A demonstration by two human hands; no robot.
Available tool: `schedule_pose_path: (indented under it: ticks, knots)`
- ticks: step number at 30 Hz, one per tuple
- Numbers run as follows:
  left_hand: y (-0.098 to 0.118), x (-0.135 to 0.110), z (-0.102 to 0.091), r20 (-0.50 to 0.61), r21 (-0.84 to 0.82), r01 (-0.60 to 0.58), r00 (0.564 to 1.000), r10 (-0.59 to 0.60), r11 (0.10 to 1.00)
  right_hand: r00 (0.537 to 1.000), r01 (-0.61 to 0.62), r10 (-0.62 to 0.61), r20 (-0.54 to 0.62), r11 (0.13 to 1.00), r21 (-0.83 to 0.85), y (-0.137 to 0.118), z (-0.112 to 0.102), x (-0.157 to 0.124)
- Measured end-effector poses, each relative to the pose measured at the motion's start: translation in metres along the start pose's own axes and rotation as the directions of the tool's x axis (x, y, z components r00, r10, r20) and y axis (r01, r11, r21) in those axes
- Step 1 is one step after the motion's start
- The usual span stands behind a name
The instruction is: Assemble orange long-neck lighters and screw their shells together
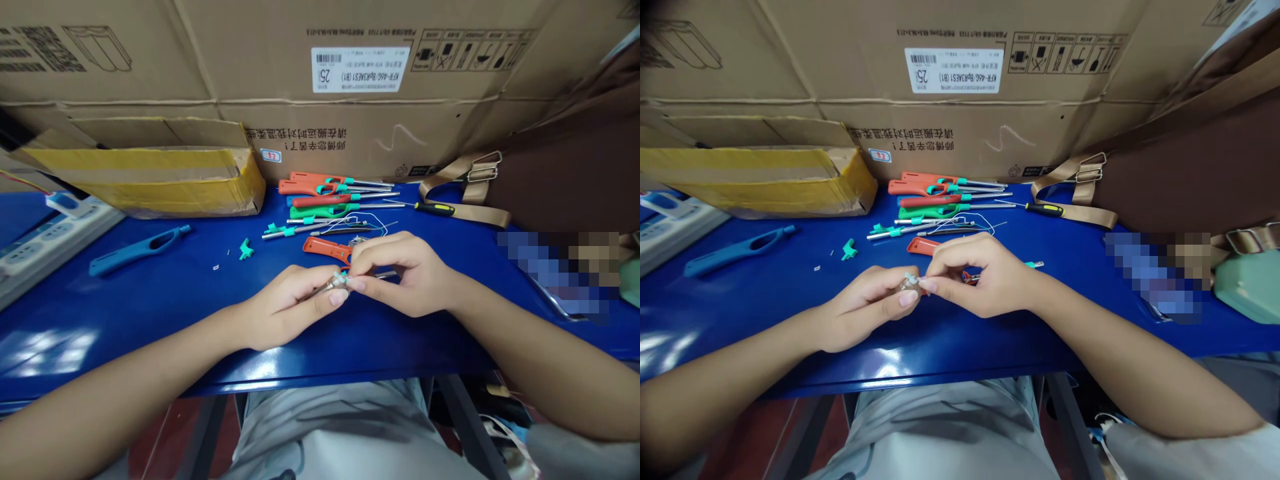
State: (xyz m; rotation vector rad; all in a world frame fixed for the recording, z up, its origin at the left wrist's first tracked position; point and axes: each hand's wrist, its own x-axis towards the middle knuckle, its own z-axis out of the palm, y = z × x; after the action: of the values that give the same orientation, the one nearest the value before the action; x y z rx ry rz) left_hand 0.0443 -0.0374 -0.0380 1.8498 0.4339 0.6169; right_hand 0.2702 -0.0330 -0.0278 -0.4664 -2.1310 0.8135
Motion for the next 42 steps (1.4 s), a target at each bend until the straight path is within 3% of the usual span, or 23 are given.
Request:
schedule_pose_path:
  ticks: [4, 7, 18, 22, 26, 30, 36, 42]
  knots:
    - [0.001, 0.001, -0.001, 0.000, 0.078, -0.066, 0.998, 0.066, 0.995, 0.985, -0.170, 0.156, 0.072, 0.948, 0.268, 0.001, 0.001, 0.000]
    - [0.002, 0.001, -0.002, 0.008, 0.116, -0.033, 0.999, 0.032, 0.993, 0.969, -0.247, 0.219, 0.115, 0.893, 0.378, 0.001, 0.003, -0.001]
    - [0.000, 0.001, -0.002, 0.085, 0.123, 0.070, 0.993, -0.081, 0.990, 0.960, -0.261, 0.211, 0.182, 0.909, 0.325, 0.002, 0.004, -0.002]
    - [-0.002, 0.000, 0.000, 0.064, -0.011, 0.112, 0.992, -0.111, 0.994, 0.955, -0.282, 0.231, 0.184, 0.899, 0.334, 0.003, 0.003, -0.002]
    - [-0.004, 0.001, 0.004, -0.069, -0.197, 0.138, 0.986, -0.154, 0.971, 0.978, -0.210, 0.204, 0.053, 0.968, 0.141, 0.004, 0.002, 0.000]
    - [-0.004, 0.004, 0.007, -0.197, -0.190, 0.140, 0.964, -0.178, 0.972, 0.990, -0.139, 0.133, -0.050, 0.982, -0.127, 0.006, 0.004, 0.000]
    - [-0.006, 0.004, 0.007, -0.215, -0.122, 0.190, 0.953, -0.213, 0.974, 0.995, -0.104, 0.104, -0.014, 0.969, -0.224, 0.008, 0.006, -0.001]
    - [-0.003, 0.007, 0.009, -0.213, -0.130, 0.226, 0.944, -0.250, 0.965, 0.997, 0.005, 0.027, 0.068, 0.901, -0.433, 0.009, 0.004, -0.002]
